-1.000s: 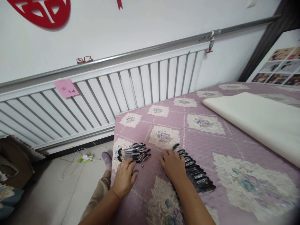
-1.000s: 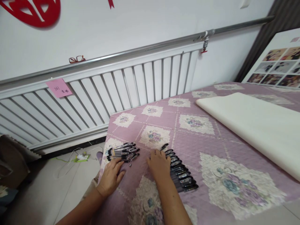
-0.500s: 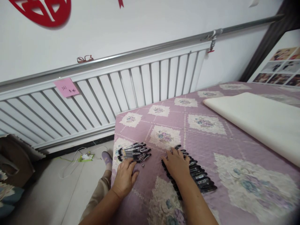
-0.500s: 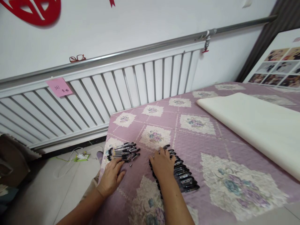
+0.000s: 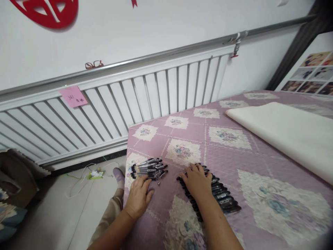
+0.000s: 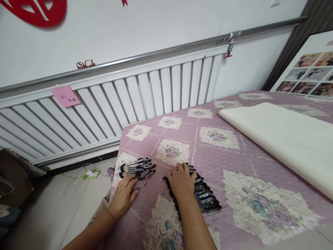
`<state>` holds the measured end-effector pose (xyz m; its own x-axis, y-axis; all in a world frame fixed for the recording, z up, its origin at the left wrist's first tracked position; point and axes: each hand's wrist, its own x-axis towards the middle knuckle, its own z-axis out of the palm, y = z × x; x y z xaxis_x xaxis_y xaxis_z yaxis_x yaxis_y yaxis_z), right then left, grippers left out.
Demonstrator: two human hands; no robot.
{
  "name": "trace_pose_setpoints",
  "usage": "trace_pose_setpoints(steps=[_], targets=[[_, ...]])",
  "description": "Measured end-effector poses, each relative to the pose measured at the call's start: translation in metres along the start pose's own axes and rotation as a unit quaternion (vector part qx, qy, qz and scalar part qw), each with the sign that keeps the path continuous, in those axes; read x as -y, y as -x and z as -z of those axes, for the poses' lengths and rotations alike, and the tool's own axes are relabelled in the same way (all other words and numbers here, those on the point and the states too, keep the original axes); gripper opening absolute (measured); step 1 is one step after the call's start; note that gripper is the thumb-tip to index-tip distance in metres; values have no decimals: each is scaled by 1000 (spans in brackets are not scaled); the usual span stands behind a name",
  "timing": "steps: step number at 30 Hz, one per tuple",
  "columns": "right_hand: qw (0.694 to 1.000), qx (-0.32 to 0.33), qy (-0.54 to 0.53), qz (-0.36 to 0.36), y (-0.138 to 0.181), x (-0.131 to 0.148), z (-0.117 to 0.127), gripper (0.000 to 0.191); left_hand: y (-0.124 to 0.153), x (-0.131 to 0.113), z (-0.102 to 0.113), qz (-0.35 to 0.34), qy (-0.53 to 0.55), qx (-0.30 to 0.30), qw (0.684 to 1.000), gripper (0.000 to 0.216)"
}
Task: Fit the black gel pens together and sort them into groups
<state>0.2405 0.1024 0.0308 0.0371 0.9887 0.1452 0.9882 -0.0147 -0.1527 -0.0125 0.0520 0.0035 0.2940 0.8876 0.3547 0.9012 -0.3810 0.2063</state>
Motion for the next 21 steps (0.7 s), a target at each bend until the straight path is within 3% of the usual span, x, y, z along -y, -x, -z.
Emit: trace_pose_setpoints(steps=[9, 21], targets=[[999, 14, -20, 34, 5, 12, 8, 41, 0, 1, -1, -5, 0, -2, 1000, 35], [1000, -9, -22, -8, 6, 19, 5, 33, 0, 0, 0, -5, 1, 5, 1000, 34]])
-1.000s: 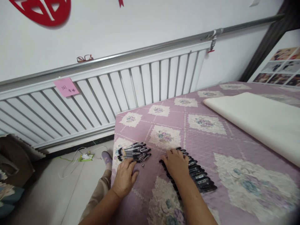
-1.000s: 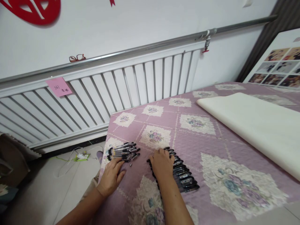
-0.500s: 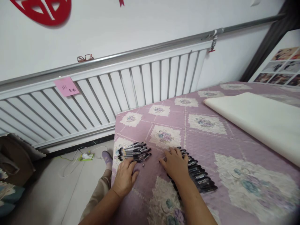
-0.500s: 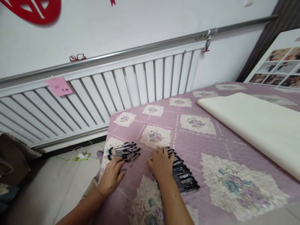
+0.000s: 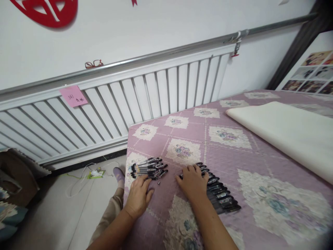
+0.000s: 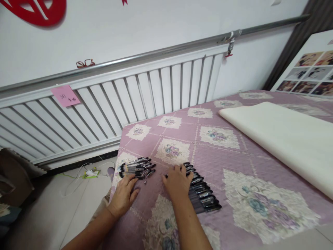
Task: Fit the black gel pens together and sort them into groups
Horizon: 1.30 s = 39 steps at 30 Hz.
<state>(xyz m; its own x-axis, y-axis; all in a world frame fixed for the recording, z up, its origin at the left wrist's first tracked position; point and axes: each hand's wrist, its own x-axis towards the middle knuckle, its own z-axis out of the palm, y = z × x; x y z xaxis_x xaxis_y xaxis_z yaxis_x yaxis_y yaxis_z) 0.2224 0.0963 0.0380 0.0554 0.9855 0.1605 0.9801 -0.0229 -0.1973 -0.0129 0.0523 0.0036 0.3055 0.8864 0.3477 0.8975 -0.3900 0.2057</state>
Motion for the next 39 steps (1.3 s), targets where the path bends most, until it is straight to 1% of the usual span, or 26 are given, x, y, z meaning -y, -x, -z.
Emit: trace_pose_setpoints(steps=[6, 13, 15, 17, 19, 22, 25, 31, 34, 39], targets=[[1000, 15, -2, -13, 0, -1, 0, 34, 0, 0, 0, -3, 2, -2, 1000, 34], [1000, 9, -1, -19, -1, -4, -1, 34, -1, -2, 3, 0, 1, 2, 1000, 33], [1000, -5, -3, -14, -1, -3, 0, 33, -1, -2, 3, 0, 1, 3, 1000, 34], [999, -28, -13, 15, 1, 1, 2, 32, -1, -2, 3, 0, 2, 3, 1000, 34], [997, -38, -34, 64, 4, 9, 3, 29, -1, -2, 3, -1, 3, 2, 1000, 34], [988, -17, -69, 136, 12, 27, 2, 25, -1, -1, 3, -2, 8, -1, 1000, 34], [981, 18, -78, 176, 19, 43, -3, 21, -1, -1, 4, 2, 12, -2, 1000, 37], [969, 65, -69, 227, 25, 56, -16, 23, -1, -3, 6, 8, 16, 7, 1000, 37], [965, 71, -63, 244, 26, 57, -21, 23, -1, -3, 6, 14, 12, 5, 1000, 36], [966, 68, -54, 245, 26, 58, -26, 23, 0, -2, 4, 21, 1, 4, 1000, 37]])
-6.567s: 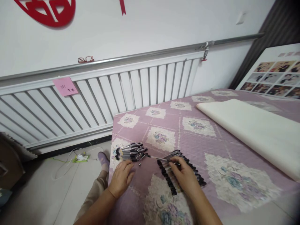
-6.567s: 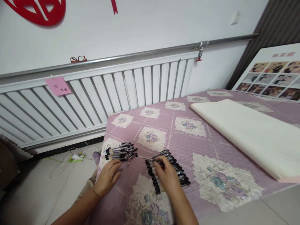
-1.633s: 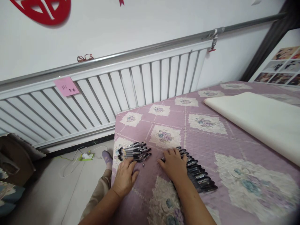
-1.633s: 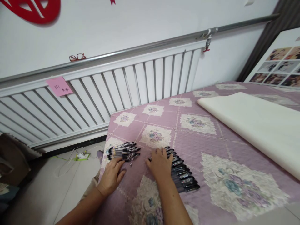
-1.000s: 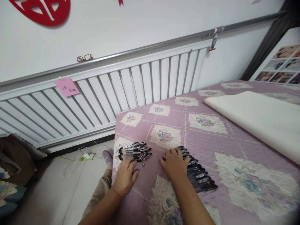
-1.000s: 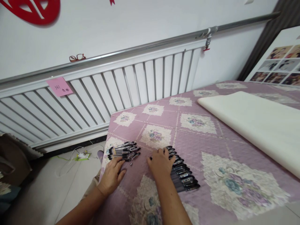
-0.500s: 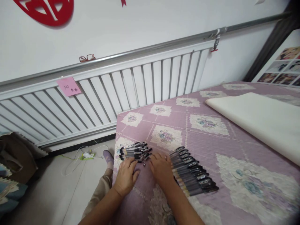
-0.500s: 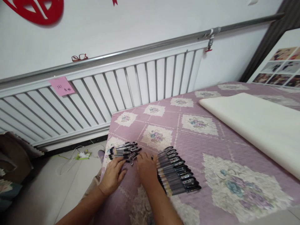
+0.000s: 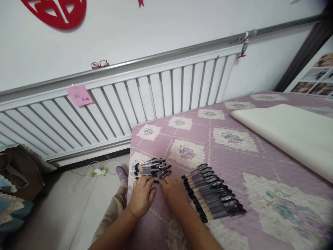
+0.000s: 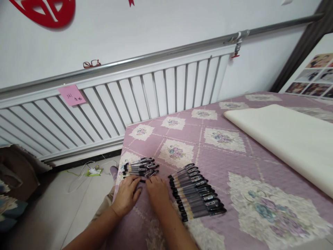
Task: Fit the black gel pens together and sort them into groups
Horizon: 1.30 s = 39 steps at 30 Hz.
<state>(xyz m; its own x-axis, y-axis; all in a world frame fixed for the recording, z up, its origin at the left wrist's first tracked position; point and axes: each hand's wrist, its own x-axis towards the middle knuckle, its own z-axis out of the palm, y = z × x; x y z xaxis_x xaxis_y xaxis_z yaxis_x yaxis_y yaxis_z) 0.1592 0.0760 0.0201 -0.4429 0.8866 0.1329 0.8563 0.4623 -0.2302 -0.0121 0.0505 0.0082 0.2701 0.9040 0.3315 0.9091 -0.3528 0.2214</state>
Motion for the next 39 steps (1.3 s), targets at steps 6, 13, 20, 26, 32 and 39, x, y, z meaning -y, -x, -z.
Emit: trace_pose_setpoints(steps=[6, 13, 20, 26, 32, 39], targets=[[1000, 7, 1, -9, 0, 1, 5, 21, 1, 1, -1, -2, 0, -10, 1000, 36], [999, 19, -11, -31, 3, 2, 15, 20, 1, 1, -2, 4, -14, -11, 1000, 32], [999, 12, -11, -35, 5, 2, 14, 13, 1, 0, 0, 11, -20, -6, 1000, 31], [999, 5, -9, -35, 6, 2, 13, 12, 0, 0, 1, 14, -13, -7, 1000, 34], [999, 12, -22, -43, 5, 1, 12, 11, -2, -1, 1, 22, -5, 10, 1000, 28], [998, 19, -38, -43, 6, 1, 14, 10, -2, -3, 4, 30, -11, 13, 999, 28]])
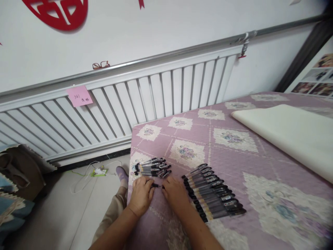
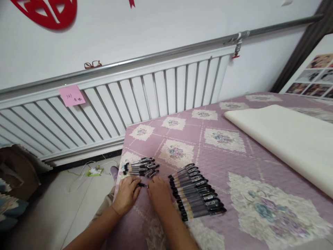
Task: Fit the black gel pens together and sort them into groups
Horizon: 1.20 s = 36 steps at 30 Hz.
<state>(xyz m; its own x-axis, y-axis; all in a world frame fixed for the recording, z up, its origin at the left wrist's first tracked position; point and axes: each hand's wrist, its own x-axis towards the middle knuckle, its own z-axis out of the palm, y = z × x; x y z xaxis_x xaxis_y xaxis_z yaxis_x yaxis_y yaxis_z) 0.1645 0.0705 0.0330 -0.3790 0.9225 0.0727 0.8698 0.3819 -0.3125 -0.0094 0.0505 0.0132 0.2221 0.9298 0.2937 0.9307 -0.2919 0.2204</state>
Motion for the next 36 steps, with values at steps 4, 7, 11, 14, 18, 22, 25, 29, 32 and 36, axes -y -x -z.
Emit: trace_pose_setpoints(steps=[4, 7, 11, 14, 18, 22, 25, 29, 32, 36], targets=[[1000, -4, 0, 5, 0, 1, 1, 11, 0, 0, 0, 2, -3, -1, 1000, 26], [1000, 4, -3, 8, 0, 0, 2, 12, 1, 1, -1, 1, -5, 1, 1000, 22], [1000, 4, -15, 14, 2, -2, 4, 11, 1, 2, -1, 0, 0, 2, 1000, 19], [1000, -2, -17, 11, 5, -3, 4, 10, 1, 2, -1, 3, 2, 7, 1000, 17], [1000, -5, -12, 2, 6, -3, 2, 11, 1, 1, -1, 3, 5, 8, 1000, 16], [1000, -6, -8, 1, 5, -2, 1, 10, 1, 0, -1, 3, 1, 8, 1000, 16], [1000, -12, -7, -6, 5, -2, 2, 10, 1, 1, -1, 4, -1, 11, 1000, 14], [1000, -8, -4, -12, 5, -2, 2, 11, 1, 1, -1, 4, 1, 15, 1000, 13], [1000, -6, -3, -6, 5, -2, 2, 11, 1, 1, -1, 3, 8, 13, 1000, 13], [1000, 3, -4, -2, 3, -3, 3, 11, 2, 3, -1, 0, 30, 3, 1000, 16]])
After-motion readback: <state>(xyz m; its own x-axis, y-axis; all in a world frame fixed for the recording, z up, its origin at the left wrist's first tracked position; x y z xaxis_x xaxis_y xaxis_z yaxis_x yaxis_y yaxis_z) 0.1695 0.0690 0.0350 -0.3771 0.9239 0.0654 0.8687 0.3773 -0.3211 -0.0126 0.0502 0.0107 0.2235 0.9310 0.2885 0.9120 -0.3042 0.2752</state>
